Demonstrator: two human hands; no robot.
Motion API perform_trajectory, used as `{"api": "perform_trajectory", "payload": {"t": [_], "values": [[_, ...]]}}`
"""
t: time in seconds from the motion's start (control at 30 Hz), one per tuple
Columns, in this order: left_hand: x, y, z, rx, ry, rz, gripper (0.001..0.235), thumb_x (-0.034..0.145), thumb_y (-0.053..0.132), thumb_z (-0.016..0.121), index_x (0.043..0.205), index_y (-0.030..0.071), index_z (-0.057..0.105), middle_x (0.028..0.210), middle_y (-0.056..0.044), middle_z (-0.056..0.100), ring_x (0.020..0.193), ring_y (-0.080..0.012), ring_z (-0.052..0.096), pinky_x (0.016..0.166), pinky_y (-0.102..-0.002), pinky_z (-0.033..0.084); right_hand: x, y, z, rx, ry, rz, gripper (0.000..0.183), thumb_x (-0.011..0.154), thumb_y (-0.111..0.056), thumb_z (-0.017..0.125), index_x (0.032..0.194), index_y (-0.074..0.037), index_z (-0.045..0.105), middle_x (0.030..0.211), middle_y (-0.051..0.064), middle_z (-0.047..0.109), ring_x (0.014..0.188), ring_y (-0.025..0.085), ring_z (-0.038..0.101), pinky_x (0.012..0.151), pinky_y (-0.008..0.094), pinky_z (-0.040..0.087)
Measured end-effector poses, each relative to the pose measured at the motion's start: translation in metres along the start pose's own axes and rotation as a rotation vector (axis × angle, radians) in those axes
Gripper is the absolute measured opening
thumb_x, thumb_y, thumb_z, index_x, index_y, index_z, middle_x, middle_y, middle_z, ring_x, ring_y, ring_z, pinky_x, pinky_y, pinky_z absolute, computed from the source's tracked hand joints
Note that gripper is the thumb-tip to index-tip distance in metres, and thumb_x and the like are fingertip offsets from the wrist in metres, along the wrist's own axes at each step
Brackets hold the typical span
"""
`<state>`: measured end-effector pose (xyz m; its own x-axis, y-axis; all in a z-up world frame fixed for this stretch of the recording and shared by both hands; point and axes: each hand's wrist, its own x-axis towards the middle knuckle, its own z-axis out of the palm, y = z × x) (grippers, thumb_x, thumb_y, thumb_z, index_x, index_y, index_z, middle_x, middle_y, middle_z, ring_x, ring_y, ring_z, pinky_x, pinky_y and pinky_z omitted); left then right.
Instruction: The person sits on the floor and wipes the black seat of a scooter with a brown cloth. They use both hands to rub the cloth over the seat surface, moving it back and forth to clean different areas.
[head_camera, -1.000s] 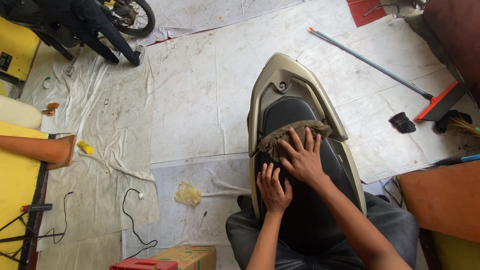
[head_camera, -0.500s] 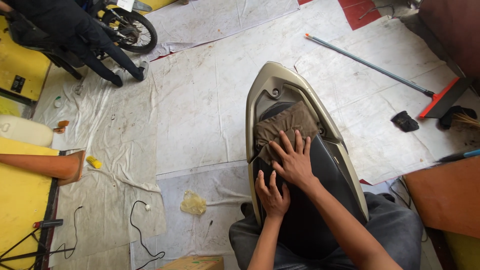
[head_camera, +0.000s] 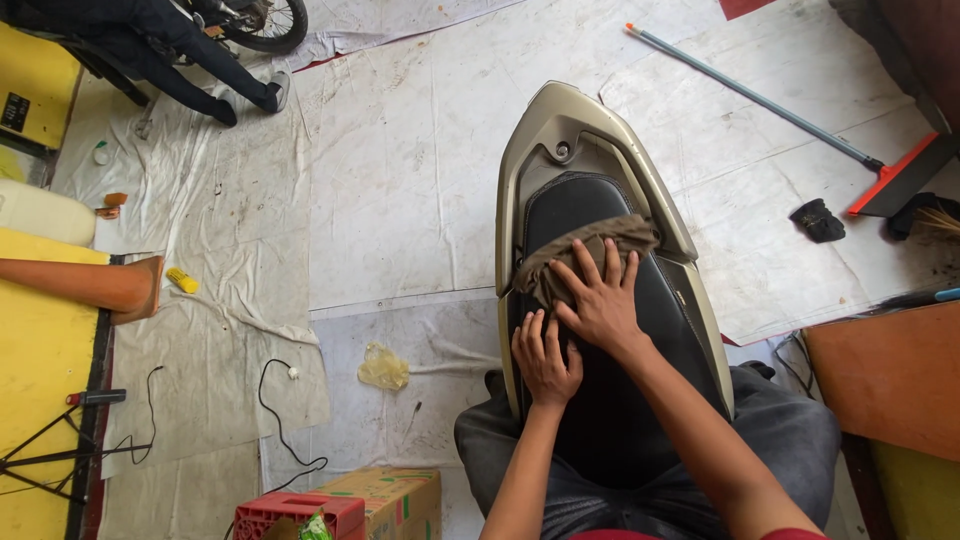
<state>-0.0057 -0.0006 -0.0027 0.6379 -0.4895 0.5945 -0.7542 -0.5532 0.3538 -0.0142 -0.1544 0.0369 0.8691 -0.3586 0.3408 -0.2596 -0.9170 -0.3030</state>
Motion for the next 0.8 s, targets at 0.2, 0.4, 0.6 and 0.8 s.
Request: {"api": "perform_trajectory", "payload": {"t": [0.2, 0.4, 0.6, 0.8], "values": [[-0.004, -0.005, 0.006, 0.039, -0.012, -0.002, 0.041, 0.104, 0.032, 0.05, 0.138, 0.01, 0.06, 0.145, -0.014, 0.054, 0.141, -0.0354, 0.047, 0.119, -0.057, 0.034, 0.046, -0.006, 0.003, -0.073, 0.026, 0.019, 0.066, 0.088, -0.054, 0.06, 0.15, -0.032, 0.052, 0.168, 0.011, 0.026, 0.151, 0.05, 0.012, 0.115, 0.075, 0.001], [-0.006, -0.005, 0.0, -0.059, 0.05, 0.035, 0.049, 0.107, 0.03, 0.054, 0.147, 0.003, 0.05, 0.15, -0.02, 0.049, 0.143, -0.0369, 0.046, 0.119, -0.057, 0.034, -0.002, -0.006, -0.01, -0.029, -0.023, -0.001, 0.065, 0.088, -0.053, 0.06, 0.149, -0.033, 0.051, 0.168, 0.009, 0.027, 0.153, 0.049, 0.012, 0.12, 0.067, 0.006], [-0.004, -0.006, 0.005, 0.018, 0.006, 0.025, 0.039, 0.107, 0.032, 0.053, 0.137, 0.01, 0.06, 0.149, -0.015, 0.051, 0.143, -0.035, 0.047, 0.119, -0.056, 0.035, -0.061, -0.008, -0.016, -0.078, -0.009, 0.022, 0.063, 0.091, -0.054, 0.058, 0.149, -0.031, 0.052, 0.167, 0.01, 0.03, 0.152, 0.048, 0.015, 0.121, 0.066, 0.011], [0.001, -0.003, 0.002, -0.002, 0.014, 0.001, 0.036, 0.105, 0.032, 0.054, 0.132, 0.01, 0.064, 0.144, -0.015, 0.052, 0.141, -0.0346, 0.046, 0.118, -0.057, 0.034, -0.052, -0.008, -0.015, -0.07, -0.007, 0.041, 0.063, 0.089, -0.055, 0.058, 0.148, -0.031, 0.054, 0.166, 0.01, 0.032, 0.15, 0.048, 0.018, 0.12, 0.068, 0.011]]}}
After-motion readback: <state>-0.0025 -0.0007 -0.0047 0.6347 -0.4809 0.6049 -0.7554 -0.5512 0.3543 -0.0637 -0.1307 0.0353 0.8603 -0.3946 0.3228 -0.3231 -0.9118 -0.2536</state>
